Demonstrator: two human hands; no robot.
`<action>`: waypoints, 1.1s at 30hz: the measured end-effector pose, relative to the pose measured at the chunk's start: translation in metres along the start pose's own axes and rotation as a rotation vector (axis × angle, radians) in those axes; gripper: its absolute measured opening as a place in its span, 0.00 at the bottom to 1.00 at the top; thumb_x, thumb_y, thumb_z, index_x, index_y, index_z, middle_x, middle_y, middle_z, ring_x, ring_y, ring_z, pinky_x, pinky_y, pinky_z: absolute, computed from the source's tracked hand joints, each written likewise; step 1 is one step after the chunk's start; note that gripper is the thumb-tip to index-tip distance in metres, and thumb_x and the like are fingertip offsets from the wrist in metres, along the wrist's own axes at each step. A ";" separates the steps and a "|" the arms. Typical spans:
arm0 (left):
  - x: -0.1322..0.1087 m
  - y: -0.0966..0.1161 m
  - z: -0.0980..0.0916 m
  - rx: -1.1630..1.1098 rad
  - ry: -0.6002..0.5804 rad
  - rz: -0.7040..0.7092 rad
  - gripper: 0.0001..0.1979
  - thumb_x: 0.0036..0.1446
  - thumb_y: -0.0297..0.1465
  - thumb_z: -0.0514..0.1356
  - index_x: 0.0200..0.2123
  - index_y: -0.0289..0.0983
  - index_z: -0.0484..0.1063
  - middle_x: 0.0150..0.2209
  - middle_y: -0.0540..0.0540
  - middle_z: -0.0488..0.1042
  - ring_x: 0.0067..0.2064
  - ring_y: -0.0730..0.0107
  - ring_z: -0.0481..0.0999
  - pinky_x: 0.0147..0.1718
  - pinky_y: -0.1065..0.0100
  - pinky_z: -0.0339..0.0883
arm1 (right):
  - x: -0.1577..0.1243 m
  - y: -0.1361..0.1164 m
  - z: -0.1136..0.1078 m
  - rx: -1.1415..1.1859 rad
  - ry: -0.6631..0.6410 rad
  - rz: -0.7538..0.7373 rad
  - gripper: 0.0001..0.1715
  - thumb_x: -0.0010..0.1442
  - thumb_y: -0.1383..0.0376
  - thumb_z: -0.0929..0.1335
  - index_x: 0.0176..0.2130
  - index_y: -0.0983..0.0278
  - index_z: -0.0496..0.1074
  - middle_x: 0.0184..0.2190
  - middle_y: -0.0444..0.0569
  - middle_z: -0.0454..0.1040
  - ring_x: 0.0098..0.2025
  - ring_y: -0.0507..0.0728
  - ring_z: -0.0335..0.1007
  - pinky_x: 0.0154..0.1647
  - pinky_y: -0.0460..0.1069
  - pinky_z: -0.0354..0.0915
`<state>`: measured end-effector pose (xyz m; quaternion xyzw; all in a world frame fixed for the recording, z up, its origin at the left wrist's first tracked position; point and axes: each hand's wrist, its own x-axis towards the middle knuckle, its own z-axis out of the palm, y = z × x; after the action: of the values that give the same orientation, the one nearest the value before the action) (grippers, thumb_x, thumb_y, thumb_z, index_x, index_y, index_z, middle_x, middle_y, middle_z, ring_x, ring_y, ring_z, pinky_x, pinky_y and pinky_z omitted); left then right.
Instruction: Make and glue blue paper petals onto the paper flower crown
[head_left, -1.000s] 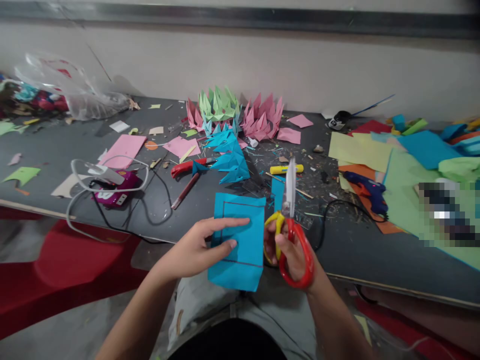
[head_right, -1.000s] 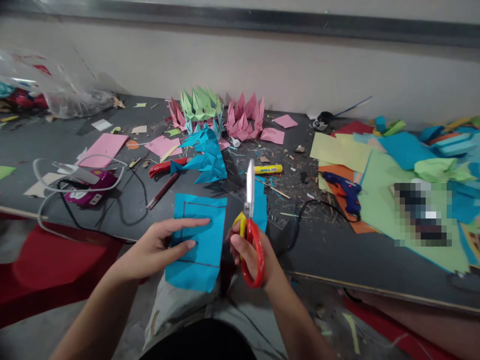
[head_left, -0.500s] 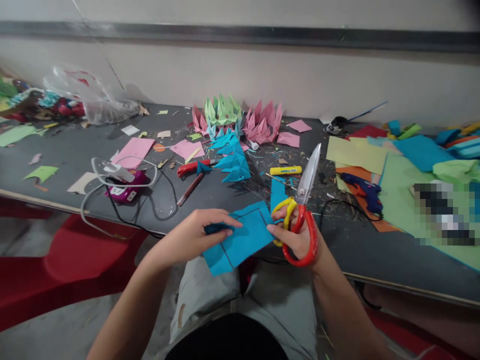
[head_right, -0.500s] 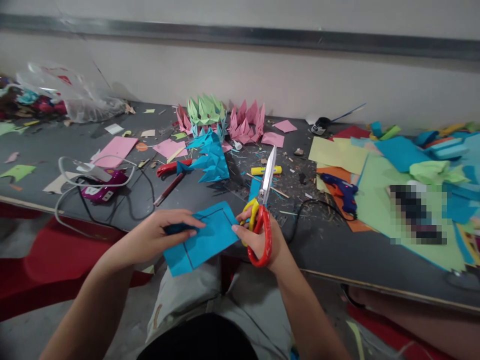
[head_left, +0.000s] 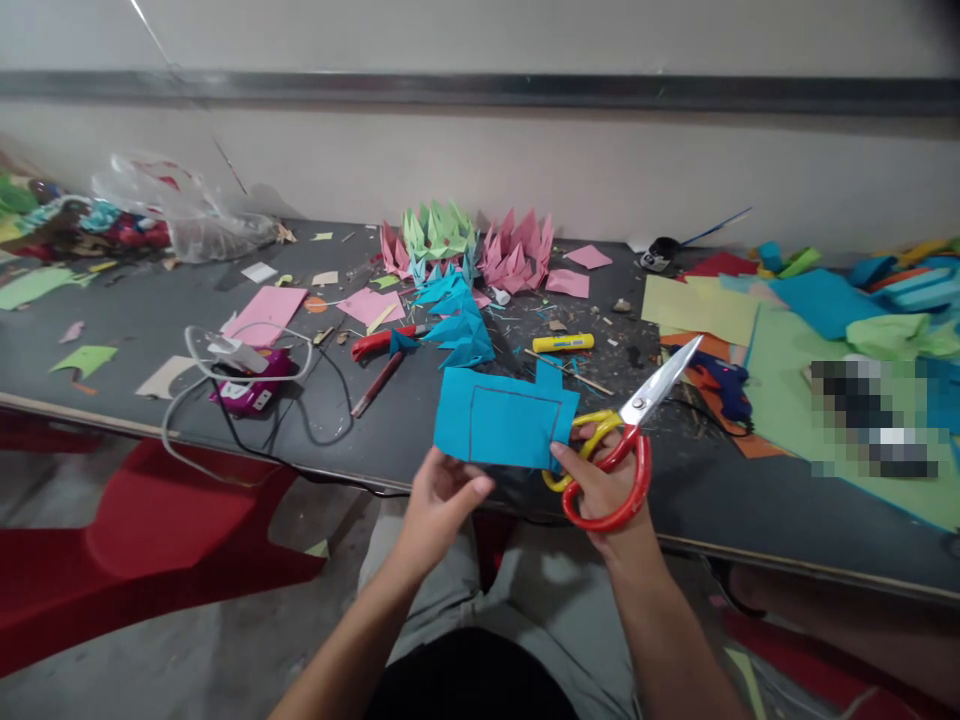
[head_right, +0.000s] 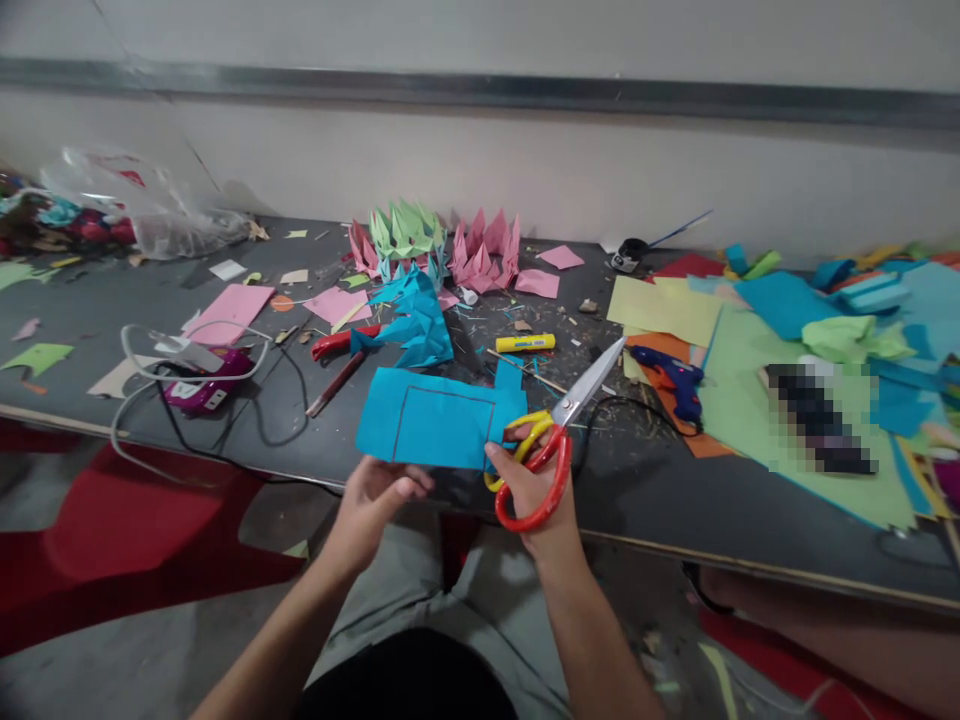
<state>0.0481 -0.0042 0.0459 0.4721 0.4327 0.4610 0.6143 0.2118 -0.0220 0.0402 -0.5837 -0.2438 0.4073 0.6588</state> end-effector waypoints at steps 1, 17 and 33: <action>-0.002 -0.001 0.006 0.010 -0.079 -0.061 0.21 0.44 0.46 0.64 0.33 0.34 0.70 0.27 0.45 0.73 0.26 0.71 0.70 0.27 0.70 0.66 | -0.001 -0.001 0.001 -0.008 -0.018 0.002 0.22 0.37 0.63 0.74 0.30 0.62 0.61 0.25 0.38 0.67 0.23 0.49 0.64 0.23 0.45 0.63; 0.013 0.006 0.031 0.056 -0.155 -0.300 0.17 0.48 0.42 0.51 0.17 0.36 0.63 0.16 0.51 0.63 0.19 0.74 0.61 0.20 0.71 0.56 | -0.009 -0.001 -0.004 -0.062 -0.148 -0.087 0.18 0.45 0.63 0.73 0.31 0.60 0.59 0.27 0.40 0.64 0.28 0.50 0.64 0.29 0.46 0.64; 0.015 0.028 0.020 0.360 -0.045 -0.044 0.18 0.52 0.44 0.57 0.19 0.37 0.65 0.20 0.50 0.68 0.23 0.73 0.66 0.24 0.70 0.61 | -0.039 -0.008 -0.020 0.046 -0.465 0.121 0.35 0.44 0.36 0.64 0.35 0.61 0.65 0.25 0.44 0.66 0.21 0.50 0.60 0.20 0.47 0.62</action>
<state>0.0664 0.0101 0.0752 0.5748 0.5046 0.3519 0.5395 0.2081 -0.0650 0.0499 -0.4725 -0.3442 0.5751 0.5723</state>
